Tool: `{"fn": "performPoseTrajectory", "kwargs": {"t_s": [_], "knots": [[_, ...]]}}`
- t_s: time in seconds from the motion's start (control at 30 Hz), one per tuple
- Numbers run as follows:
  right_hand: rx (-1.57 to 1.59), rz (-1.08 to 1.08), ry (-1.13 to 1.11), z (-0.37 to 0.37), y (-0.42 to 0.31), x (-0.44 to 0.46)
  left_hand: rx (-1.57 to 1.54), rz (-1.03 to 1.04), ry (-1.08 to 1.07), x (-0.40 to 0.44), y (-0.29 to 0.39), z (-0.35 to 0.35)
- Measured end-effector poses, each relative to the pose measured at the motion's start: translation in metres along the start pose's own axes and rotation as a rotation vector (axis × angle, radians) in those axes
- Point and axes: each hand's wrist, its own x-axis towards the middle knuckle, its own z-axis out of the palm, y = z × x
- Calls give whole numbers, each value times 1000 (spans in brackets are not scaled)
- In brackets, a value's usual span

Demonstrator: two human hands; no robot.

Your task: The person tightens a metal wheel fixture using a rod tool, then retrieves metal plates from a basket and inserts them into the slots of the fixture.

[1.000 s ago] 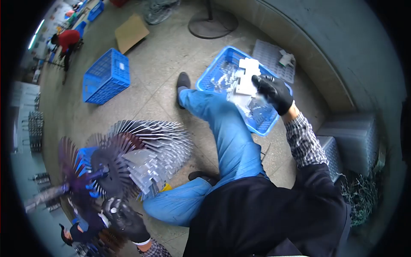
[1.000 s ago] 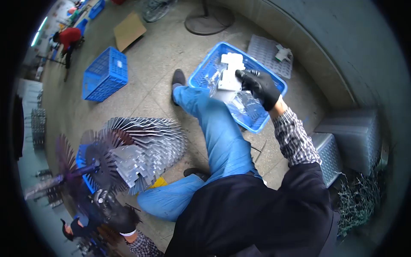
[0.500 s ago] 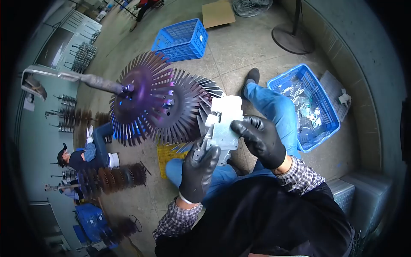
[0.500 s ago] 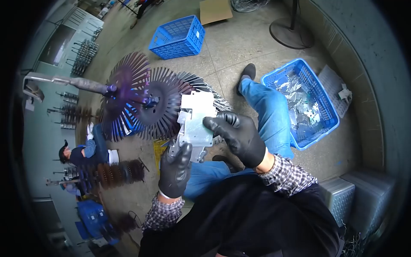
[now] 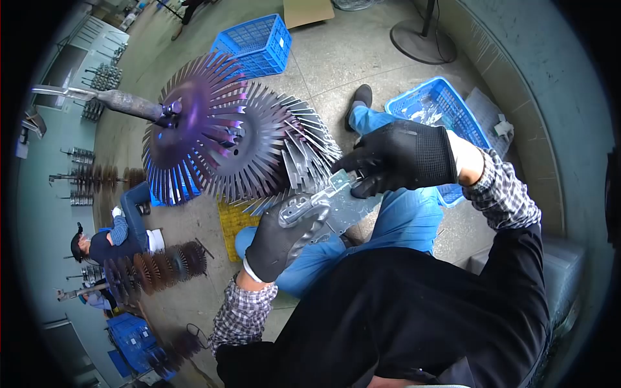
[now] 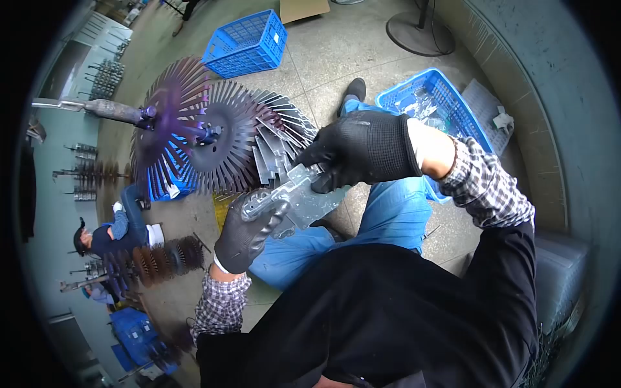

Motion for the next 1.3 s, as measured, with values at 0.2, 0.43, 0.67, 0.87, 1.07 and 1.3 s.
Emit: {"fn": "performPoseTrajectory", "kwargs": {"t_s": [0.2, 0.43, 0.67, 0.87, 1.07, 1.3], "knots": [[443, 573, 388, -5, 27, -31, -6, 111, 14, -9, -17, -47], [859, 672, 677, 100, -3, -28, -11, 31, -267, 18, -17, -10], [803, 566, 52, 54, 7, -54, 594, 280, -228, 14, -22, -12], [985, 262, -62, 55, 26, -46, 869, 391, -379, 17, 13, -7], [604, 317, -171, 31, 21, -23, 934, 113, -351, 13, 51, 5], [301, 337, 629, 37, 68, 6, 992, 454, -284, 10, 91, -17]]}}
